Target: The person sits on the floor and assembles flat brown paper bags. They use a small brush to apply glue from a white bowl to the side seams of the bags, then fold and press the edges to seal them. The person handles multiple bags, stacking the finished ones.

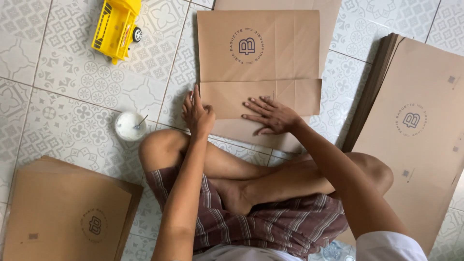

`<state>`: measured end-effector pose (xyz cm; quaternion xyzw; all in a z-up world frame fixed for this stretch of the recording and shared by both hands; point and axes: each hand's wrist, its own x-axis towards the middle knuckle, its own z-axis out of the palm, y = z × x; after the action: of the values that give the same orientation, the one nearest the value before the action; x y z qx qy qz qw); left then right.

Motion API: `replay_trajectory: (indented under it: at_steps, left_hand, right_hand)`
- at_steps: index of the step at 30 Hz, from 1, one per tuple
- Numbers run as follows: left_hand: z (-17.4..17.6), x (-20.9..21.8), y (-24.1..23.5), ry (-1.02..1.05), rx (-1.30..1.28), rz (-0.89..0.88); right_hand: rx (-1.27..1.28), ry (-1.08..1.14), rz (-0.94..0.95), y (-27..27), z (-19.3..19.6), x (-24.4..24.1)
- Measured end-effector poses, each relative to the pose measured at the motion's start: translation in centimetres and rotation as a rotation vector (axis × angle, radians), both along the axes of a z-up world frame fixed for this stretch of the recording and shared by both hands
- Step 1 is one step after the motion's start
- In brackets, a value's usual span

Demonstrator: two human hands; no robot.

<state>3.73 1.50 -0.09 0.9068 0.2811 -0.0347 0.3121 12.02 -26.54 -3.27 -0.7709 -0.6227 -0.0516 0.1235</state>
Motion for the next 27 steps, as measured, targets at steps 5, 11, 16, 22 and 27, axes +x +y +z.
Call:
replay_trajectory:
  at_steps: [5,11,16,22,27]
  left_hand:
    - [-4.6,1.2,0.9,-0.062,0.062,0.06]
    - [-7.0,1.3,1.4,-0.146,0.096,0.088]
    - [-7.1,1.8,1.4,-0.24,0.048,0.127]
    - [-10.3,3.1,2.6,-0.33,-0.115,0.239]
    - [-10.9,3.6,3.2,-0.43,-0.322,0.295]
  right_hand:
    - [0.035,0.064,0.015,0.0,-0.7,0.6]
    - [0.068,0.107,0.005,0.2,-1.1,0.7]
    - [0.073,0.099,-0.004,0.3,-0.9,0.7]
    - [0.089,0.12,-0.012,0.2,-0.9,0.7]
    - [0.054,0.104,-0.203,-0.2,-1.3,0.5]
